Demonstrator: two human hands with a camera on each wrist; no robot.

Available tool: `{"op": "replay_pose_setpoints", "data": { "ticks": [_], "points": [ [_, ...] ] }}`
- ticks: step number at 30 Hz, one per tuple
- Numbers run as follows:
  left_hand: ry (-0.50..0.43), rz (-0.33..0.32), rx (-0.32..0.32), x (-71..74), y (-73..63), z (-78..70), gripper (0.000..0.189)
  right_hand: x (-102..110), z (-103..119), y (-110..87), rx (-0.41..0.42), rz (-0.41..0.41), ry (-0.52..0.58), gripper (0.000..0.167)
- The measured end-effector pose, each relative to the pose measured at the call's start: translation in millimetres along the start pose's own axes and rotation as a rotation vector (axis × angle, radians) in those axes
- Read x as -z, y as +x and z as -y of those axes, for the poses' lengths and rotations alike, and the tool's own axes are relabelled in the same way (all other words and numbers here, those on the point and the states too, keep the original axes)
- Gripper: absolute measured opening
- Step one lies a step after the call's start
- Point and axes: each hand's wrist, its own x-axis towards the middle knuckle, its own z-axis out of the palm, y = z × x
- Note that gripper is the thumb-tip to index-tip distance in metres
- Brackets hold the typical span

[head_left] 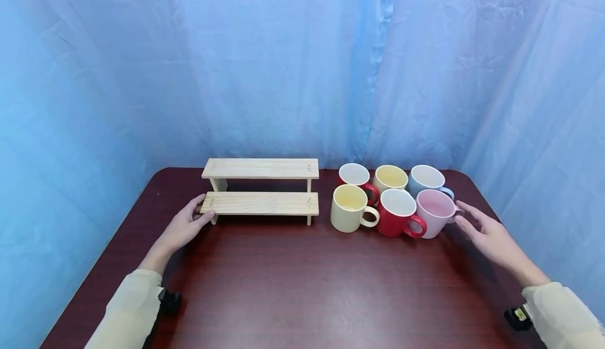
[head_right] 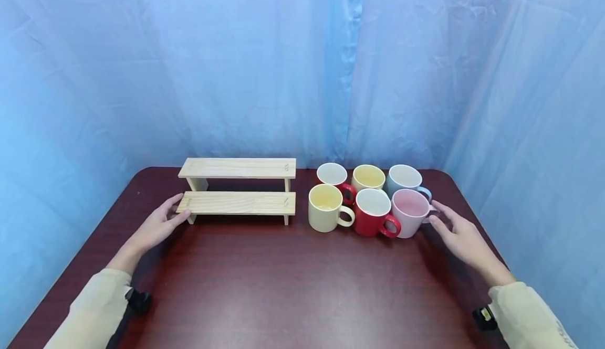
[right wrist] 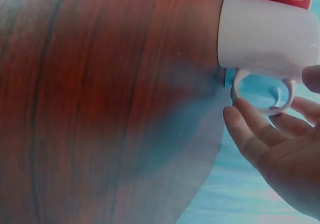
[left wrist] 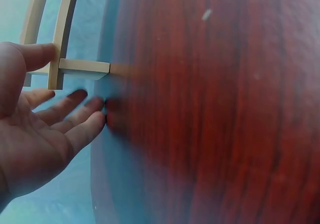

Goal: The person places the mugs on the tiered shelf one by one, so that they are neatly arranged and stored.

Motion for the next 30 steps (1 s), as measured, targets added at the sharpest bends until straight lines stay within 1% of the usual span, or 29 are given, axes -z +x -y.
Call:
{"op": "replay_pose_setpoints", "data": {
  "ticks": [2,4,7,9,11,13,16,19,21,23,24,26,28,30],
  "points": [
    [-0.029,-0.017,-0.014,0.6,1.5,0.4,0.074,0,-2,0.0,0.029,-0.011,0.019,0.055],
    [-0.032,-0.044,-0.025,0.9,3.2,1.5,0.069,0,-2,0.2,0.050,-0.004,0.038,0.050],
    [-0.061,-0.067,-0.025,1.1,4.2,3.4,0.064,-2,-2,0.1,0.056,0.054,0.115,0.040],
    [-0.077,-0.073,-0.020,1.0,4.2,3.9,0.063,-4,-2,-0.4,0.021,0.128,0.193,0.036],
    [-0.107,-0.063,-0.013,1.1,4.2,3.6,0.063,-5,-3,-1.3,-0.018,0.197,0.288,0.034],
    [-0.122,-0.051,-0.010,1.3,4.5,3.0,0.063,-5,-6,-2.6,-0.044,0.250,0.363,0.035],
    [-0.125,-0.051,-0.001,1.2,5.9,3.0,0.060,-4,-11,-3.5,-0.044,0.293,0.473,0.035],
    [-0.127,-0.054,0.003,1.2,7.1,3.5,0.057,-2,-15,-3.2,-0.017,0.327,0.607,0.029],
    [-0.143,-0.057,0.011,1.2,7.4,3.5,0.057,-2,-17,-2.6,-0.016,0.347,0.709,0.025],
    [-0.175,-0.056,0.035,1.4,7.0,3.3,0.058,-2,-18,-2.0,-0.019,0.371,0.792,0.024],
    [-0.199,-0.058,0.059,1.5,6.8,3.3,0.058,-2,-18,-1.6,-0.031,0.375,0.817,0.024],
    [-0.245,-0.056,0.099,1.9,5.9,2.8,0.059,-2,-19,-1.2,-0.053,0.378,0.830,0.024],
    [-0.292,-0.049,0.137,2.2,5.2,2.5,0.060,-2,-19,-1.1,-0.075,0.375,0.818,0.024],
    [-0.321,-0.040,0.160,2.4,5.0,2.1,0.061,-1,-19,-0.8,-0.091,0.378,0.815,0.025]
  ]
}}
